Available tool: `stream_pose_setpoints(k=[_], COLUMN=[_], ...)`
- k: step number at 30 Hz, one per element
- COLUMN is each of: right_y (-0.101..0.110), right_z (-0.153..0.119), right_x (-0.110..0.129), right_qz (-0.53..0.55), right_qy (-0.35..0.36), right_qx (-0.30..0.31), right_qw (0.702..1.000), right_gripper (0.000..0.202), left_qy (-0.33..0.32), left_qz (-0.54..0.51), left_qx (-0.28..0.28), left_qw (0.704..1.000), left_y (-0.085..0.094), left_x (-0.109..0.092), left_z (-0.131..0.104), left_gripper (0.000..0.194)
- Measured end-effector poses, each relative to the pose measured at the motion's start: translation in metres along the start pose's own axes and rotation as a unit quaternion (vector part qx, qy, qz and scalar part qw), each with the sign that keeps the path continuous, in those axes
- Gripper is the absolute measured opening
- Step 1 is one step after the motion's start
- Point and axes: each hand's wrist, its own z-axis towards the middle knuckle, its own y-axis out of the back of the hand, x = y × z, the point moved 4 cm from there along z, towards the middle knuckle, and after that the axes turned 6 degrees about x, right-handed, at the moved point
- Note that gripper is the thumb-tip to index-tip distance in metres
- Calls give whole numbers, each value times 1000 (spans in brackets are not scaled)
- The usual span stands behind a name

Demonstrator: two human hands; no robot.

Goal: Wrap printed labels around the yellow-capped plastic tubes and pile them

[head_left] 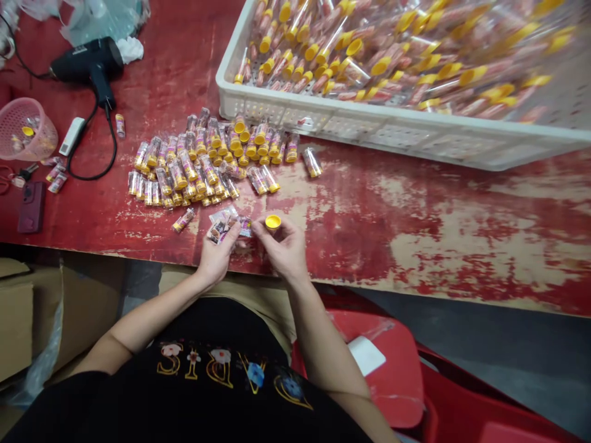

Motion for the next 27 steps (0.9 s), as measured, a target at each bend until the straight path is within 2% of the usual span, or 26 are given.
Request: stream_pose_setpoints(k=[3, 6, 8, 11, 16, 20, 27], right_y=[-6, -9, -9, 0, 19, 16, 15], right_z=[-2, -5, -5, -6, -23, -32, -36], right_x=[1, 3, 3, 5, 24, 35, 24], right_qz=[23, 0, -5, 11, -60, -34, 14], right_qy=[-15, -9, -8, 17, 87, 106, 104], right_qx=[-28, -90, -90, -50, -48, -82, -121], right_qw=[999, 996, 996, 999, 993, 990, 987], right_gripper=[28, 33, 37, 35, 36, 42, 34], left_qy=[-15, -27, -33, -19, 34, 53, 77], left_qz=[-8, -23, -25, -21, -28, -45, -47], left_qx=[-45, -65, -70, -61, -55, -46, -16], left_qw=[999, 997, 997, 998, 998, 997, 996], left_y=[0, -5, -7, -9, -8, -10, -11], left_x=[-1, -5, -10, -17, -17, -13, -6], left_z=[-1, 0, 1, 2, 0, -5, -8], left_gripper=[40, 40, 41, 44, 50, 51, 51])
